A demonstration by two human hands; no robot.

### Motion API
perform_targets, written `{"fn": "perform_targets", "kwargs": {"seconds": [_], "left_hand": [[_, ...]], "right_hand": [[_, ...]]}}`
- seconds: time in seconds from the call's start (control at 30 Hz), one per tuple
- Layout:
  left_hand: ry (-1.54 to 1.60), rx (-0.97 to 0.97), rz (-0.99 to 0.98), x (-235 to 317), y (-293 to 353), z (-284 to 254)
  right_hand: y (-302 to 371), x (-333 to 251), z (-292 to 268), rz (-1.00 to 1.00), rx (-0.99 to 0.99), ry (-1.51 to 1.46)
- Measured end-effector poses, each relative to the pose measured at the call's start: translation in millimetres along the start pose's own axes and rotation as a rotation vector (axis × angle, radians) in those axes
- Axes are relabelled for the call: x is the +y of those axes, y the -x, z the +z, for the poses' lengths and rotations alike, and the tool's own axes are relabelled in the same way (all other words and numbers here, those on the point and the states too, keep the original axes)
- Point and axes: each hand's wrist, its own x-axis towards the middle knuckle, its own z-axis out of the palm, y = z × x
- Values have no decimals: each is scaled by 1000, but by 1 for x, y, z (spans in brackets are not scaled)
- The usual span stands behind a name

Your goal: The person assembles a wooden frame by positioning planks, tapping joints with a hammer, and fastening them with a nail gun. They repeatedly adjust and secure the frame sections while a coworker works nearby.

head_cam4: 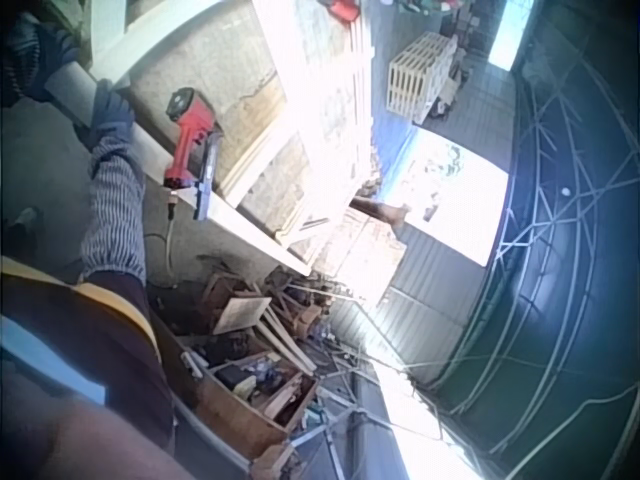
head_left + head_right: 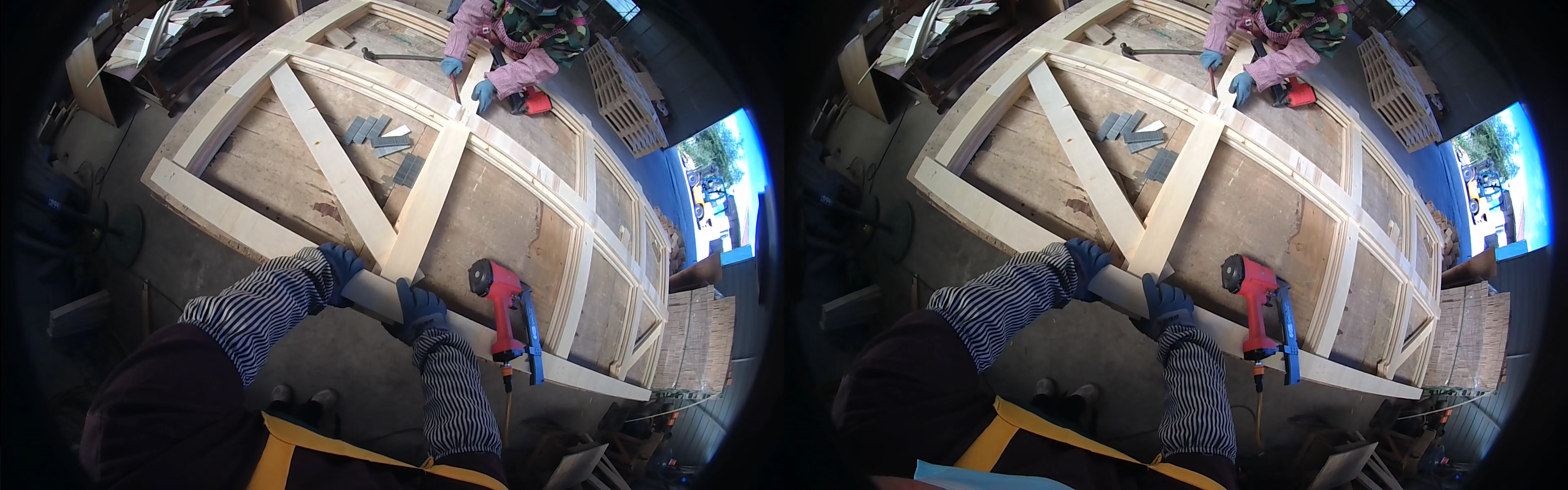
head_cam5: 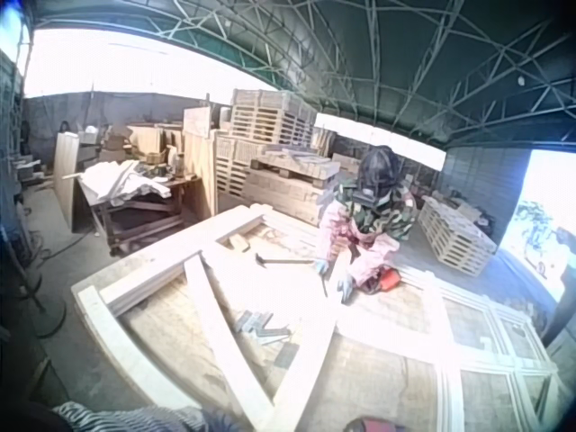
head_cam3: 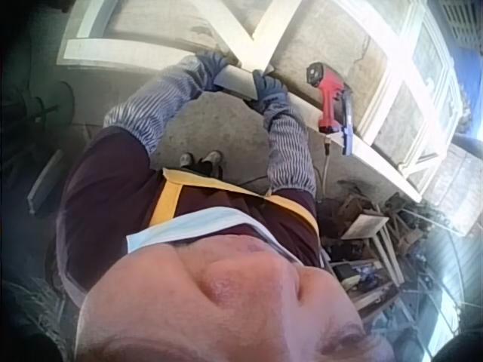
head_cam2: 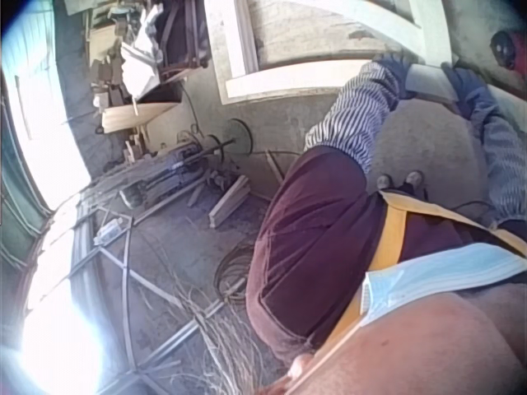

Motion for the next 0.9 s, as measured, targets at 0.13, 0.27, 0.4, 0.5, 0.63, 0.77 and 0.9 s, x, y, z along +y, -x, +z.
{"fn": "perform_targets", "kwargs": {"seconds": [0.13,0.27,0.4,0.5,0.63,0.77,0.9], "left_hand": [[0,-10,-2,-1,-1,1],[4,0,-7,1,0,1],[16,20,-5,1,2,1],[3,0,13,1,3,-4],[7,-37,16,2,3,-10],[14,-77,-2,3,3,-14],[4,-99,-27,6,4,-18]], "right_hand": [[0,-1,0,8,1,13],[-1,-2,-3,25,-40,12],[-2,-3,-4,38,-57,5],[-2,-3,-6,42,-70,-1],[0,0,-1,39,-57,4],[0,-1,0,33,-37,7],[-1,-1,-1,36,-49,-10]]}}
